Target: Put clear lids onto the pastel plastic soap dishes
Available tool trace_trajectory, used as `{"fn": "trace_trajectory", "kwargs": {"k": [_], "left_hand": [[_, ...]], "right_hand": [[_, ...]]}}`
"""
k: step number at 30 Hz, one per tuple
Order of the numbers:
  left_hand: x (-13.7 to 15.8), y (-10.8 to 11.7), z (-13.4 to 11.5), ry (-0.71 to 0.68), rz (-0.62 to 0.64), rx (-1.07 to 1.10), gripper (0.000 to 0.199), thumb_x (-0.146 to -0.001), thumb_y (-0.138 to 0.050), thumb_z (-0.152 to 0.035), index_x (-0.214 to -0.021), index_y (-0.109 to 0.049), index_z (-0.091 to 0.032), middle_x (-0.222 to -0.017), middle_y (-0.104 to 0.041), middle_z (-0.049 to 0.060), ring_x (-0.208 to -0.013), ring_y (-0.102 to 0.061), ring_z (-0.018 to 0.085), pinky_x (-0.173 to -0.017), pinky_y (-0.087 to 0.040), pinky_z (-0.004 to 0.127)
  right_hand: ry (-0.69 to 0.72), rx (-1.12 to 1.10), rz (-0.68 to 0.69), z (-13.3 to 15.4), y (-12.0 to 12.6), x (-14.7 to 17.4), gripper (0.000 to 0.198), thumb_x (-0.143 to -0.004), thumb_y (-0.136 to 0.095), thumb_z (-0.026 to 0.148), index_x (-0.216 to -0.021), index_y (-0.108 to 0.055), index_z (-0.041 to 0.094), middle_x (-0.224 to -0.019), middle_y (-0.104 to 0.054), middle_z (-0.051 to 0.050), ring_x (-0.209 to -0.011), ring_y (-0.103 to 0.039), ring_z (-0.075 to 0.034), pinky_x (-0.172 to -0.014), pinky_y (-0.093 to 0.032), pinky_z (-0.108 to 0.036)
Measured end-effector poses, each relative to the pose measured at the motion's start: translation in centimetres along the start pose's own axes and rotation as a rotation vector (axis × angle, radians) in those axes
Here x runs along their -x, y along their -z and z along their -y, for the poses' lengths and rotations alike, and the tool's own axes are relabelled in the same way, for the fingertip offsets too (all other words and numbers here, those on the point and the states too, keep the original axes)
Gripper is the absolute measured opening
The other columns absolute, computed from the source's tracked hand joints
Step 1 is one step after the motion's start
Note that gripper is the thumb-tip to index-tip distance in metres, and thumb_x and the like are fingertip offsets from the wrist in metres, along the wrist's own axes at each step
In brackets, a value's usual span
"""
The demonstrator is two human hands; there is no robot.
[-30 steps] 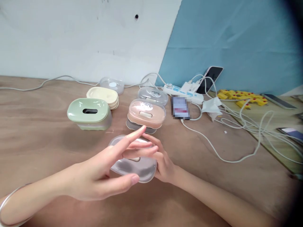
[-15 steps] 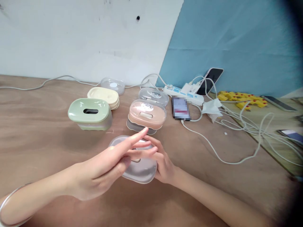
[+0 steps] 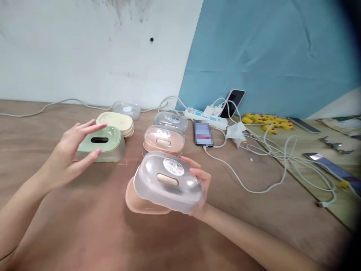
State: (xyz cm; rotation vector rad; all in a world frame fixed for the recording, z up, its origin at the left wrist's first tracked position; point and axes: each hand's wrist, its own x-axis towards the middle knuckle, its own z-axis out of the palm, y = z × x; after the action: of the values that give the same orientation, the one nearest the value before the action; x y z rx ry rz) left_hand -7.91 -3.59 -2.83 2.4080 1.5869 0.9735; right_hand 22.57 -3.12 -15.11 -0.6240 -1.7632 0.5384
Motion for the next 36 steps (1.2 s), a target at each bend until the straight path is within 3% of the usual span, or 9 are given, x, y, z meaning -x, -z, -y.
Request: {"fn": "trace_trajectory", "kwargs": {"k": [2, 4, 6, 9, 12, 17, 26, 30, 36], "left_hand": [[0.7, 0.0, 2.1, 0.072, -0.059, -0.132, 0.051, -0.088, -0.056, -0.037, -0.134, -0.039, -0.029, -0.138, -0.049, 0.004, -0.135, -0.035, 0.03, -0.113, -0.015, 0.054], [1.7, 0.0, 3.9, 0.133, -0.034, -0.146, 0.056, -0.085, -0.059, -0.042, -0.136, -0.036, -0.03, -0.14, -0.046, 0.006, -0.136, -0.033, 0.032, -0.11, -0.019, 0.057], [2.6, -0.1, 5.2, 0.133, 0.046, -0.145, 0.058, -0.084, -0.06, -0.043, -0.136, -0.036, -0.03, -0.145, -0.041, 0.007, -0.139, -0.027, 0.034, -0.109, -0.018, 0.06], [3.4, -0.1, 6.1, 0.087, 0.088, -0.214, 0.039, -0.088, -0.057, -0.041, -0.124, -0.049, -0.03, -0.149, -0.037, 0.005, -0.14, -0.023, 0.034, -0.108, -0.013, 0.063], [3.5, -0.2, 6.4, 0.093, 0.054, -0.251, 0.024, -0.092, -0.05, -0.036, -0.114, -0.058, -0.03, -0.147, -0.041, -0.001, -0.139, -0.027, 0.035, -0.106, -0.008, 0.066], [3.9, -0.9, 7.7, 0.118, -0.002, -0.193, 0.029, -0.092, -0.046, -0.041, -0.115, -0.061, -0.032, -0.134, -0.055, -0.006, -0.131, -0.039, 0.036, -0.104, 0.001, 0.07], [4.1, -1.9, 8.2, -0.102, -0.166, -0.297, 0.032, -0.091, -0.041, -0.037, -0.117, -0.06, -0.036, -0.127, -0.06, -0.013, -0.133, -0.038, 0.031, -0.105, -0.004, 0.065], [4.1, -2.0, 6.3, -0.159, -0.164, -0.33, 0.032, -0.091, -0.042, -0.034, -0.117, -0.059, -0.037, -0.124, -0.062, -0.012, -0.135, -0.034, 0.03, -0.105, -0.004, 0.066], [4.4, -2.4, 2.6, -0.222, -0.152, -0.353, 0.037, -0.09, -0.045, -0.023, -0.12, -0.056, -0.042, -0.118, -0.066, -0.007, -0.138, -0.032, 0.029, -0.108, -0.008, 0.066]], "right_hand": [[-0.013, -0.117, -0.161, 0.9, 0.3, -0.6, 0.042, -0.085, -0.045, 0.047, -0.123, -0.032, 0.032, -0.137, -0.039, -0.01, -0.124, -0.047, -0.031, -0.093, -0.047, -0.056], [-0.049, -0.129, -0.26, 1.4, 1.0, -0.6, 0.038, -0.083, -0.05, 0.043, -0.118, -0.039, 0.032, -0.134, -0.046, -0.009, -0.121, -0.05, -0.031, -0.092, -0.048, -0.055], [-0.083, -0.044, -0.376, 1.5, 2.2, -0.2, 0.033, -0.082, -0.051, 0.041, -0.112, -0.043, 0.032, -0.13, -0.053, -0.009, -0.12, -0.052, -0.031, -0.09, -0.047, -0.057], [-0.031, 0.17, -0.588, 0.6, 5.0, 0.5, 0.032, -0.074, -0.06, 0.037, -0.103, -0.05, 0.03, -0.12, -0.06, -0.01, -0.112, -0.057, -0.034, -0.09, -0.045, -0.06], [0.057, 0.434, -0.656, -0.8, 8.2, 0.6, 0.054, -0.053, -0.073, 0.024, -0.102, -0.051, 0.027, -0.116, -0.059, -0.014, -0.107, -0.059, -0.036, -0.093, -0.042, -0.059], [-0.193, 0.611, -0.738, -2.6, 10.9, 0.2, 0.063, -0.046, -0.071, 0.03, -0.103, -0.045, 0.025, -0.116, -0.05, -0.015, -0.112, -0.052, -0.035, -0.097, -0.04, -0.055], [-0.36, 0.712, -0.43, -2.4, 10.0, 1.1, 0.067, -0.054, -0.062, 0.025, -0.114, -0.034, 0.022, -0.131, -0.044, -0.021, -0.121, -0.049, -0.035, -0.099, -0.036, -0.058], [-0.273, 0.767, -0.346, -2.9, 10.1, 1.1, 0.063, -0.055, -0.057, 0.021, -0.113, -0.033, 0.022, -0.132, -0.042, -0.022, -0.13, -0.042, -0.034, -0.103, -0.033, -0.056], [-0.358, 0.843, -0.259, -3.6, 10.3, 1.7, 0.062, -0.056, -0.053, 0.022, -0.114, -0.033, 0.016, -0.125, -0.041, -0.023, -0.128, -0.04, -0.041, -0.099, -0.035, -0.06]]}}
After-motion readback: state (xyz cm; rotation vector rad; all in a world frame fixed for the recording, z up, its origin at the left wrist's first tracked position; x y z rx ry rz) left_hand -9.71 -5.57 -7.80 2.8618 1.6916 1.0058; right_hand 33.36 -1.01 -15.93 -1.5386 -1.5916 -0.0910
